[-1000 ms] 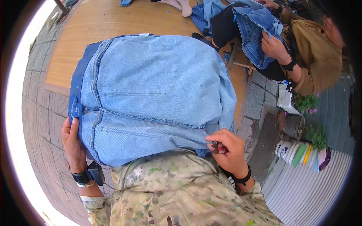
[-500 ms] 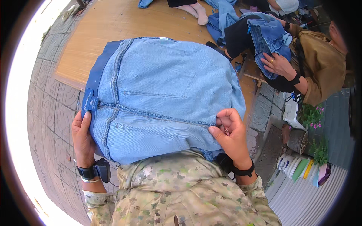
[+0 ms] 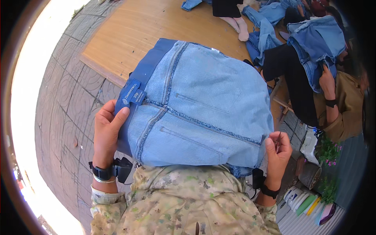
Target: Manually sewing or repairing denim jeans using a needle and small scissors.
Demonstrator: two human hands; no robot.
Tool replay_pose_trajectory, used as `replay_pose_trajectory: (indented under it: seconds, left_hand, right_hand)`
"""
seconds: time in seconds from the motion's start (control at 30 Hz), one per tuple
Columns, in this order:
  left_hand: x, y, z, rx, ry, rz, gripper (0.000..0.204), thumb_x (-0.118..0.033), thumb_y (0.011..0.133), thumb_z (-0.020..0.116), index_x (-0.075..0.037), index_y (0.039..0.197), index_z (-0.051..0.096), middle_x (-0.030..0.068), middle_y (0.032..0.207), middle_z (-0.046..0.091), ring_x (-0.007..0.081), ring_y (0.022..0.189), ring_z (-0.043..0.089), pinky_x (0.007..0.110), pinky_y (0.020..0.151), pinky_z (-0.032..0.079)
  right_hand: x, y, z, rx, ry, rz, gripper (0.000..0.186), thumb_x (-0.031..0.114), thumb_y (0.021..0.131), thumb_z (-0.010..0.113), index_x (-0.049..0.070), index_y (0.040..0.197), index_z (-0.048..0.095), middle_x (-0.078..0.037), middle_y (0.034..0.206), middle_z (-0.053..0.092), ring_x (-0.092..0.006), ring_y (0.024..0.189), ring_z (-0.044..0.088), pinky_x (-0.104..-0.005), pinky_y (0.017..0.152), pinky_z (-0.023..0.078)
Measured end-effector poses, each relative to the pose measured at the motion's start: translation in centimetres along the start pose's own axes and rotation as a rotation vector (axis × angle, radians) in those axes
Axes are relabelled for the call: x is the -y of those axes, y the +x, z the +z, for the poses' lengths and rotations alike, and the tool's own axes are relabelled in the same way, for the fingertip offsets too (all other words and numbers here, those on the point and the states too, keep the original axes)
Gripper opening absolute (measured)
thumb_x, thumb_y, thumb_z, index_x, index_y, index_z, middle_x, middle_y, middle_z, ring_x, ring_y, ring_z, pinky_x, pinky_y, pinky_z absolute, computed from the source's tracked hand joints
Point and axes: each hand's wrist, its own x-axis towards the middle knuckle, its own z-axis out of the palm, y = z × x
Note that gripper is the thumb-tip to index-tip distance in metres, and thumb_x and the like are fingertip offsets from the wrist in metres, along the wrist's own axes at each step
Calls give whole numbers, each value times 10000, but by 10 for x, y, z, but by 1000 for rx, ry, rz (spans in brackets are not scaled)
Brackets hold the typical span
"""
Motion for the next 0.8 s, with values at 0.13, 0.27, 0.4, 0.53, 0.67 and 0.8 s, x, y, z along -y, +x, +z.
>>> replay_pose_trajectory:
  seconds: [0.13, 0.27, 0.4, 0.53, 0.67, 0.8]
  left_hand:
    - [-35, -25, 27, 49, 412, 222, 308, -87, 854, 697, 41, 1114, 592, 84, 992, 679, 124, 880, 624, 268, 772, 494]
    - [-59, -55, 67, 263, 945, 608, 497, -44, 764, 692, 74, 1204, 494, 216, 939, 538, 391, 830, 567, 394, 687, 479]
    - [-39, -75, 112, 620, 1085, 712, 516, -60, 735, 658, 124, 1198, 521, 142, 898, 541, 268, 769, 568, 333, 648, 491]
    - [-24, -82, 133, 802, 1219, 816, 512, -118, 742, 594, 150, 1174, 533, 104, 845, 526, 204, 748, 550, 271, 616, 472]
    - [-19, -79, 128, 851, 1253, 808, 515, -147, 753, 602, 129, 1183, 539, 86, 834, 527, 198, 750, 550, 270, 606, 468]
    - [-19, -76, 119, 826, 1176, 750, 532, -206, 758, 675, 60, 1204, 560, 70, 842, 530, 208, 797, 536, 299, 669, 463]
  right_hand:
    - [30, 13, -7, 88, 44, -68, 192, 191, 963, 605, 0, 970, 618, 28, 726, 559, -6, 647, 427, -160, 600, 333]
    - [75, 29, 39, 361, 146, -141, 236, 172, 948, 630, -21, 1082, 617, -30, 888, 650, -4, 656, 440, -164, 576, 334]
    - [85, 49, 86, 546, 130, -163, 368, 207, 900, 705, -30, 1159, 591, -82, 1026, 660, -30, 701, 491, -194, 578, 384]
    - [72, 66, 113, 434, -183, -366, 497, 239, 792, 787, -32, 1154, 582, -162, 1032, 655, -198, 736, 609, -299, 657, 490]
    - [38, 77, 117, 328, -363, -417, 475, 189, 747, 767, -27, 1132, 590, -198, 950, 664, -347, 784, 653, -397, 721, 517]
    - [22, 84, 104, 396, -309, -215, 342, 117, 803, 698, -35, 1098, 613, -123, 781, 673, -213, 711, 655, -359, 657, 505]
